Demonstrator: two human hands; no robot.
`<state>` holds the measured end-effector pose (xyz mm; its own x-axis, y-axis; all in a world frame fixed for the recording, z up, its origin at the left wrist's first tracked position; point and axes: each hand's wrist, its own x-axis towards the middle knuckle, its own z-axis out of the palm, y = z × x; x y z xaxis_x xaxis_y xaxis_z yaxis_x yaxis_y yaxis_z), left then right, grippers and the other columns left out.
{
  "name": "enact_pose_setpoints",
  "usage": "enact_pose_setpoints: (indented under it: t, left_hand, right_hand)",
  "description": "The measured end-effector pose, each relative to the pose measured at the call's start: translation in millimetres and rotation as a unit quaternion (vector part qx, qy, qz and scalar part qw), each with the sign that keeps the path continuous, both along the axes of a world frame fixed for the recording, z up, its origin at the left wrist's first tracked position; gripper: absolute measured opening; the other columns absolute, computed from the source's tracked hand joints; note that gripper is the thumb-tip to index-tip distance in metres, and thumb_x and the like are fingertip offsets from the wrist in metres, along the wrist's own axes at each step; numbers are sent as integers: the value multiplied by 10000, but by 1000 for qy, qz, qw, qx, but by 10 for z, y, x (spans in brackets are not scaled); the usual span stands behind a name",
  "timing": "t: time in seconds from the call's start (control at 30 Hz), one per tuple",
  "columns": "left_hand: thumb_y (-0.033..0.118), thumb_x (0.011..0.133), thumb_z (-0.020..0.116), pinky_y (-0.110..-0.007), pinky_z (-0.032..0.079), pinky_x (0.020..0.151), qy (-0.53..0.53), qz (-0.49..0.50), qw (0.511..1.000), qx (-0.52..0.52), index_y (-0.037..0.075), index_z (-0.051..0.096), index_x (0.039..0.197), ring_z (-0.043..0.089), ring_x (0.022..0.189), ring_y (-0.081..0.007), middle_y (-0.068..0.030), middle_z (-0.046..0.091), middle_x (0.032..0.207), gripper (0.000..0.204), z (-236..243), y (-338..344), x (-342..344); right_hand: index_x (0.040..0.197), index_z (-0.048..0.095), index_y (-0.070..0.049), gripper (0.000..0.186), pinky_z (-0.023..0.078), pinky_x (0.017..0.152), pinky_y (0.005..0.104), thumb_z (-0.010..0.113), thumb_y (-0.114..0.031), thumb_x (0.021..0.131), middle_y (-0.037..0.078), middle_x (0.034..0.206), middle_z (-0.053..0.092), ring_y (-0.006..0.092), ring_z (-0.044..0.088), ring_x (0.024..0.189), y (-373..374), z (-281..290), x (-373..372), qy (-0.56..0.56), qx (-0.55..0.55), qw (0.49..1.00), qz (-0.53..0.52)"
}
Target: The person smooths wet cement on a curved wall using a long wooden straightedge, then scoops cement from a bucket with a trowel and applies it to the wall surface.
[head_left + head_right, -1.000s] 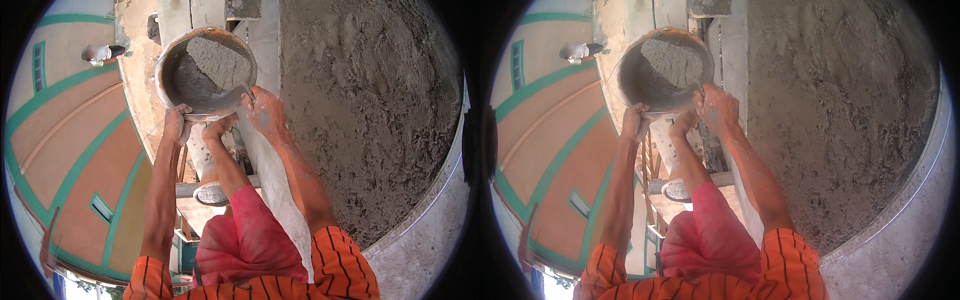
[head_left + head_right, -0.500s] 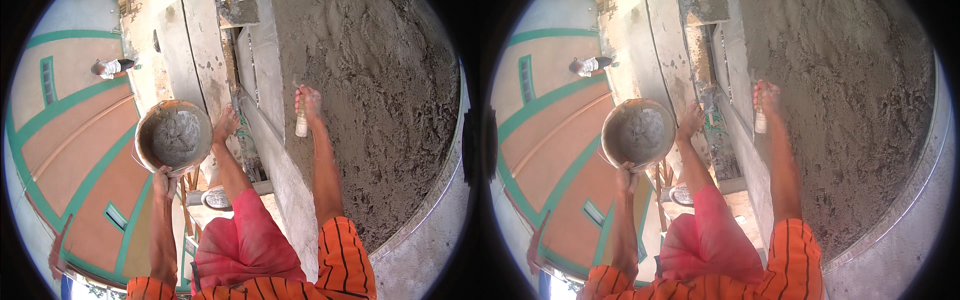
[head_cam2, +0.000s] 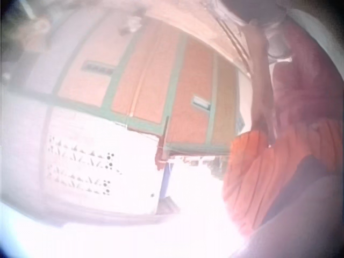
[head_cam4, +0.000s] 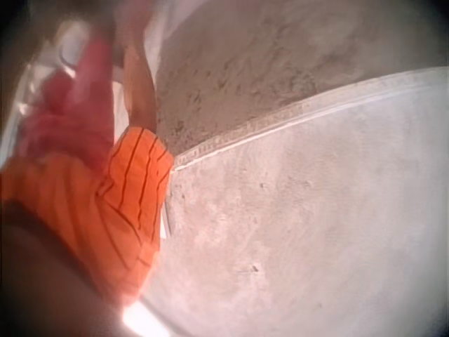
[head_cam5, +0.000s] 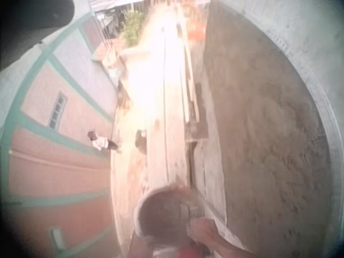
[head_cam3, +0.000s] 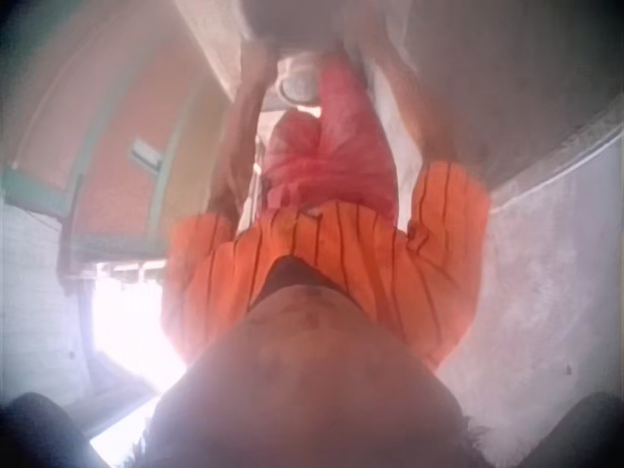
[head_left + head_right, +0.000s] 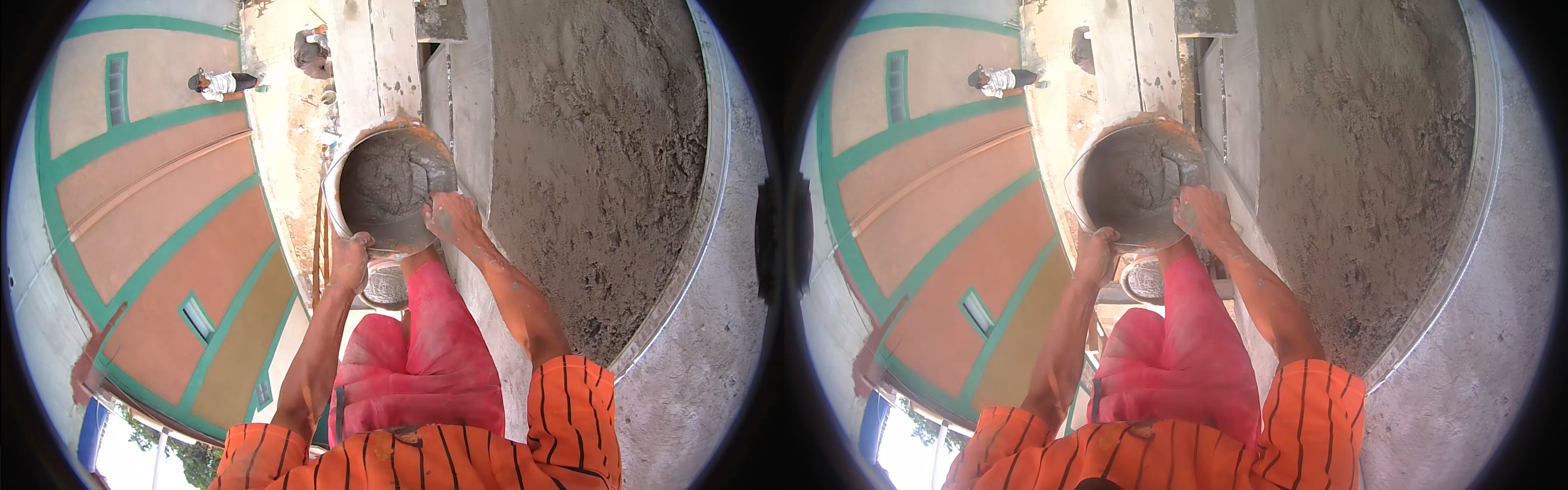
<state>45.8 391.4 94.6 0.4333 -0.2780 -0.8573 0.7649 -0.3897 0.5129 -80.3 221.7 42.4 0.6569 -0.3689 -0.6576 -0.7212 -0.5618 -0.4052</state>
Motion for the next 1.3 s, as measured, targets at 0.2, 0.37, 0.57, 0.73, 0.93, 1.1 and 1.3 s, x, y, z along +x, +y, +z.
enact_pose_setpoints:
  t: [0.2, 0.37, 0.57, 0.73, 0.93, 1.1, 1.3]
  left_hand:
    - [-51, 795, 431, -438, 591, 711, -12, -8, 1000, -6, -107, 530, 836, 580, 730, -233, -138, 534, 812, 121, 3, 64, 266]
    - [-46, 808, 415, -506, 570, 810, -38, 41, 993, -102, -74, 522, 769, 594, 800, -263, -143, 525, 870, 117, -36, -11, 370]
    - [-51, 819, 399, -537, 548, 867, -16, 115, 990, -85, -46, 525, 754, 593, 894, -290, -130, 503, 850, 142, -135, 362, 495]
    - [-66, 824, 372, -555, 549, 884, 1, 168, 985, -35, -78, 506, 856, 599, 891, -337, -176, 517, 928, 138, -16, 426, 568]
    - [-66, 820, 352, -580, 577, 788, -49, 122, 991, 30, -88, 462, 921, 606, 827, -315, -146, 500, 877, 151, 32, 621, 561]
    - [-77, 789, 384, -547, 589, 759, -17, 125, 992, 11, -110, 432, 1013, 578, 740, -247, -119, 492, 844, 232, -151, 1057, 436]
    - [-104, 743, 412, -364, 569, 722, -84, 5, 996, 38, -34, 408, 1209, 556, 723, -183, -108, 509, 889, 471, -40, 608, 129]
  right_hand:
    - [811, 627, -16, 269, 507, 686, 421, 507, -257, 788, 199, 732, 650, 369, 645, 706, -219, 557, -165, 2, 22, 993, -114]
    - [818, 604, -13, 258, 493, 634, 433, 532, -260, 800, 184, 708, 641, 364, 636, 663, -247, 186, 25, -86, -88, 982, -143]
    - [852, 613, 4, 279, 487, 613, 457, 566, -269, 819, 203, 682, 618, 371, 634, 645, 86, 544, 442, -180, -26, 970, -163]
    - [834, 616, 8, 281, 484, 553, 343, 603, -272, 851, 88, 668, 616, 209, 615, 579, 135, 614, 497, -245, 369, 859, -258]
    - [810, 590, -59, 226, 454, 425, 241, 581, -270, 889, 16, 647, 574, 85, 530, 487, -1181, -211, -487, -99, 426, 757, -484]
    - [733, 574, -66, 270, 432, 461, 258, 522, -270, 903, 10, 589, 515, 83, 491, 473, -1007, 1281, -1115, -214, 94, 791, -566]
    - [793, 641, -26, 239, 504, 621, 404, 590, -255, 841, 167, 690, 652, 287, 665, 657, -593, 1725, -842, 58, -126, 977, -164]
